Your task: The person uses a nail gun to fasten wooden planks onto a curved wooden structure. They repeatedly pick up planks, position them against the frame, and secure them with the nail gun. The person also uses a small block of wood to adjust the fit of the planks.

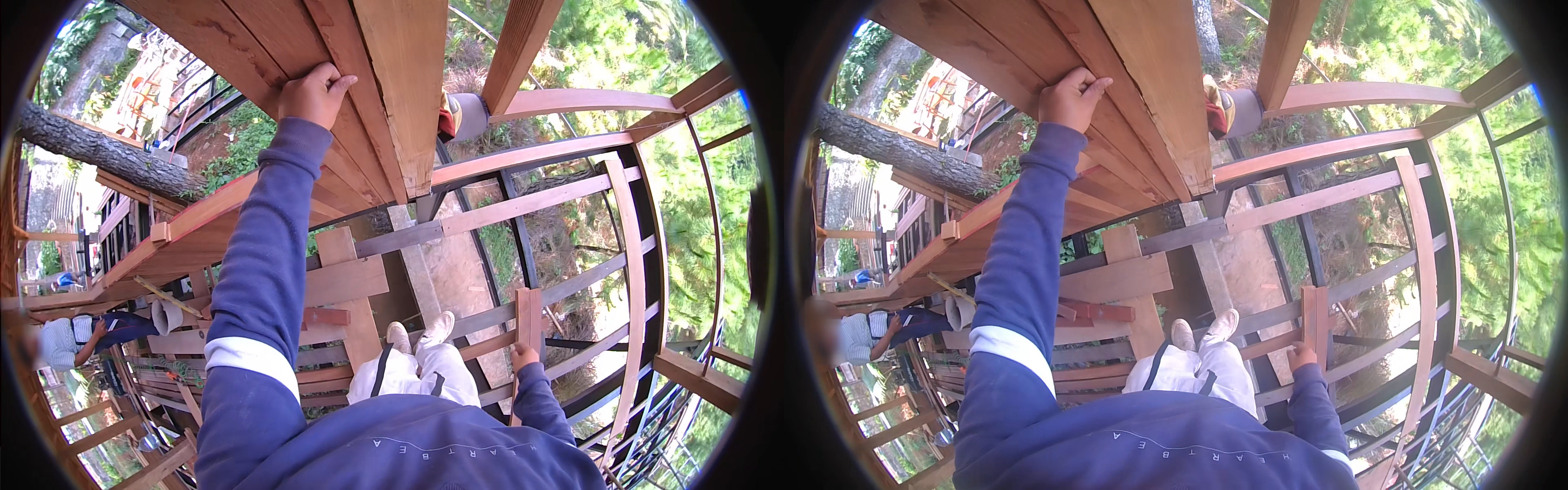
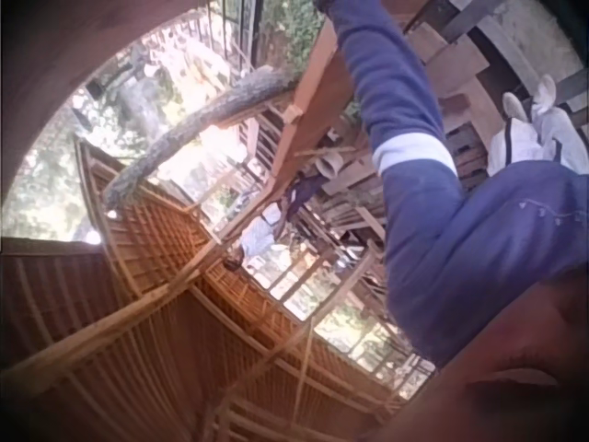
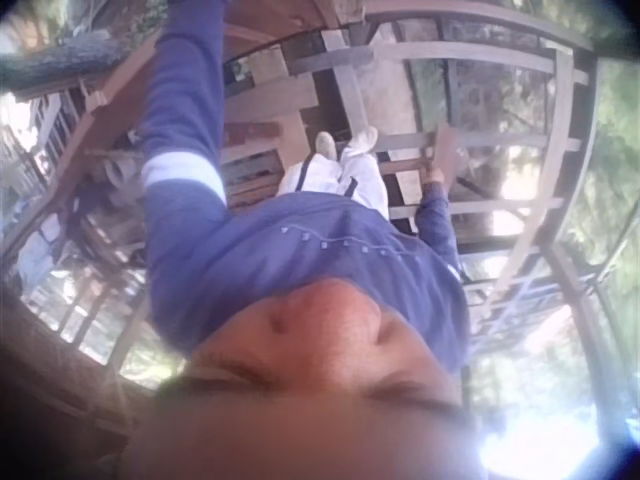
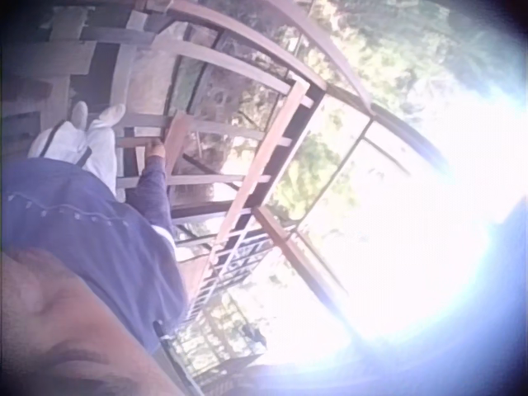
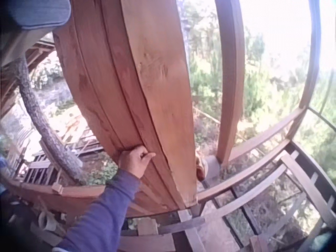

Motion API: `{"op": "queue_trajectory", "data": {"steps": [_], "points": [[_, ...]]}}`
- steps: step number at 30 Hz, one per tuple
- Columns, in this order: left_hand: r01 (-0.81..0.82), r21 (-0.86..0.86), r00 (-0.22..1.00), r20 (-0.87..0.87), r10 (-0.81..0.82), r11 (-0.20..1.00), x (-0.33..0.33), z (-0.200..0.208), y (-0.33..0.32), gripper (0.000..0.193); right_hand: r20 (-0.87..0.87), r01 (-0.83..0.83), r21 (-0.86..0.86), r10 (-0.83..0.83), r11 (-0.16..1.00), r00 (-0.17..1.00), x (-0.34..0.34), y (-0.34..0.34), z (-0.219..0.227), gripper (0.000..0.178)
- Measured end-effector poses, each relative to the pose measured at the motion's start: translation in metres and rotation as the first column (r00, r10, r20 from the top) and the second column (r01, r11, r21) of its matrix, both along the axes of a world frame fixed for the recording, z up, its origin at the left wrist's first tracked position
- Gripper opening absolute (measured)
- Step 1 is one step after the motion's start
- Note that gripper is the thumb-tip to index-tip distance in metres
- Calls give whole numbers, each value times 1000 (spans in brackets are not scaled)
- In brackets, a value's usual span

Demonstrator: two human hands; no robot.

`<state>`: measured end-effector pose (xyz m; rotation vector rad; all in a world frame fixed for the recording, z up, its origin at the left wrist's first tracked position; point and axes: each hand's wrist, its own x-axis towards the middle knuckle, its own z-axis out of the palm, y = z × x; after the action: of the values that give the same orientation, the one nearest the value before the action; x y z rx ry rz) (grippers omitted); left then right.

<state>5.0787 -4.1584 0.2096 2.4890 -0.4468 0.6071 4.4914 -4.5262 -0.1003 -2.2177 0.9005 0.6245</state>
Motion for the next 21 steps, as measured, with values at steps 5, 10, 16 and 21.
{"op": "queue_trajectory", "data": {"steps": [5,10,16,21], "points": [[27,13,999,28,-28,1000,1,0,-2,31,141,-26,70,16,997,990,82,47,-32,34],[78,-37,996,40,-76,996,9,-10,2,33,292,-122,164,70,979,954,145,96,-48,37],[36,-20,999,-37,-37,999,11,-13,2,28,323,-231,102,187,968,928,204,109,-91,57],[55,-72,998,40,-52,996,10,-17,8,32,588,-306,-184,354,934,728,322,101,-88,79]]}}
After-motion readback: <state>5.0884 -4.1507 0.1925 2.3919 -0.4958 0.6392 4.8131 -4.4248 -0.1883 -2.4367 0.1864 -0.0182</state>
